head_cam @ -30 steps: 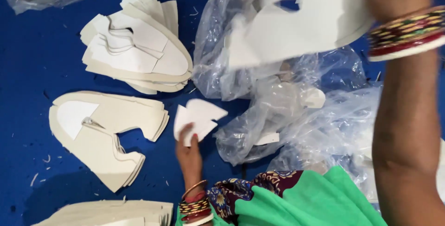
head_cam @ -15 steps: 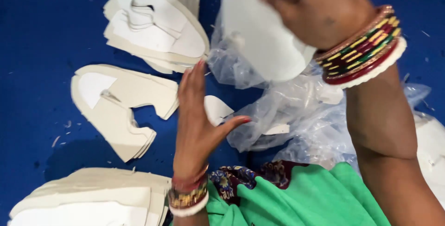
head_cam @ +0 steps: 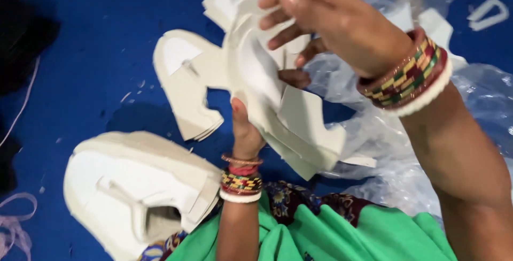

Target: The person organizes and assembles various white shoe upper components and templates.

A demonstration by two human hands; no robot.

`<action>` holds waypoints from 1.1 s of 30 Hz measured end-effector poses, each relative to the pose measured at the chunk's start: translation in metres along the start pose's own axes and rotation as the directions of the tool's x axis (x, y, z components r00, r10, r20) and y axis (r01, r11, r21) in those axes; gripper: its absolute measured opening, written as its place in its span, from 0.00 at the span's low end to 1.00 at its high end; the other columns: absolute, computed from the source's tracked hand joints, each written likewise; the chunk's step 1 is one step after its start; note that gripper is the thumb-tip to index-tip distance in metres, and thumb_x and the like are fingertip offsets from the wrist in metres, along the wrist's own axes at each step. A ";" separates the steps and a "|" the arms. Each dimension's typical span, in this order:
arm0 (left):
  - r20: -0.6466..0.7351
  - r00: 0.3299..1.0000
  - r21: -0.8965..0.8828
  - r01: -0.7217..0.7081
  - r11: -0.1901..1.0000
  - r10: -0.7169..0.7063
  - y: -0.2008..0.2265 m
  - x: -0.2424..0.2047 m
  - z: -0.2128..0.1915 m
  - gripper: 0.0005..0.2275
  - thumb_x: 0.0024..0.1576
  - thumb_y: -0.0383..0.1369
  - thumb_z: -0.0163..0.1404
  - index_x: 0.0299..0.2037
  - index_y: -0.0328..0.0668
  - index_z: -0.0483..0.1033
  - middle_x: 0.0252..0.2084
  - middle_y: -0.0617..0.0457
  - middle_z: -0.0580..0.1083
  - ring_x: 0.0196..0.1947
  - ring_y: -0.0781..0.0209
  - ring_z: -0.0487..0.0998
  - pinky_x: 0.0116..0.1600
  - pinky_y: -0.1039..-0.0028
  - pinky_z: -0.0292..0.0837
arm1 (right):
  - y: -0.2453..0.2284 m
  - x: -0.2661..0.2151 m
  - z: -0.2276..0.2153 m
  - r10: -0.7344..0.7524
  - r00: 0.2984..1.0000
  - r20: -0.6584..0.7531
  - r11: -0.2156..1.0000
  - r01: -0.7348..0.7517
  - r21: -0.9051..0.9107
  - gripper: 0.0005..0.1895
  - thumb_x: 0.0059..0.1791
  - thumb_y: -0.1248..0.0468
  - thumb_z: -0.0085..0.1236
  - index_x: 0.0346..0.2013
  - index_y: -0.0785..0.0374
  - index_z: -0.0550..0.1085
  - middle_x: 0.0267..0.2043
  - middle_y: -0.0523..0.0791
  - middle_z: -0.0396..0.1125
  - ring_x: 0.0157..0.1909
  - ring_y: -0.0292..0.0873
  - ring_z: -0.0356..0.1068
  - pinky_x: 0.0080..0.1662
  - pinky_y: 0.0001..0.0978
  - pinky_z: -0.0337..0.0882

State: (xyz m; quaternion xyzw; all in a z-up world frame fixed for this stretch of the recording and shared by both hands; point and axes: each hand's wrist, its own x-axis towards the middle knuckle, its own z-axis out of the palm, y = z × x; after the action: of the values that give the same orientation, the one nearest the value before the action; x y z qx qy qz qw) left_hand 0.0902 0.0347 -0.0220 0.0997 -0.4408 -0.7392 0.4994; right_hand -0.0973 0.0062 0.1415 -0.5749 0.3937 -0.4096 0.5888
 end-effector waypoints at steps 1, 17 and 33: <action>0.030 0.999 -0.164 -0.025 0.986 0.030 -0.001 -0.001 0.001 0.44 0.62 0.67 0.41 0.73 0.30 0.56 0.65 0.34 0.68 0.60 0.46 0.72 0.64 0.62 0.69 | 0.004 -0.005 0.007 0.038 0.996 -0.075 0.993 -0.046 -0.111 0.23 0.55 0.49 0.44 0.59 0.58 0.71 0.53 0.44 0.72 0.48 0.34 0.76 0.40 0.25 0.76; -0.140 0.984 -0.503 0.025 0.864 -0.109 -0.007 -0.005 -0.016 0.39 0.67 0.63 0.28 0.79 0.37 0.50 0.72 0.41 0.64 0.68 0.47 0.67 0.72 0.58 0.64 | 0.056 -0.061 0.077 -0.421 0.887 -0.189 0.674 0.167 -0.720 0.13 0.53 0.69 0.59 0.53 0.65 0.75 0.54 0.49 0.68 0.53 0.45 0.72 0.47 0.31 0.76; 0.053 0.996 -0.426 0.088 0.900 -0.073 0.017 -0.005 0.025 0.50 0.60 0.72 0.19 0.80 0.32 0.40 0.69 0.24 0.60 0.64 0.32 0.68 0.69 0.49 0.65 | 0.089 -0.071 0.098 -0.532 0.847 0.021 0.155 0.121 -0.981 0.24 0.49 0.72 0.58 0.59 0.52 0.77 0.59 0.54 0.65 0.61 0.56 0.66 0.64 0.47 0.68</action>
State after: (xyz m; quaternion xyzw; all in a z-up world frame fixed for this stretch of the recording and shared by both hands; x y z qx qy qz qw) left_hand 0.0893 0.0505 0.0043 -0.0073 -0.2724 -0.8395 0.4701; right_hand -0.0279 0.1072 0.0548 -0.8041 0.5146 -0.2890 -0.0717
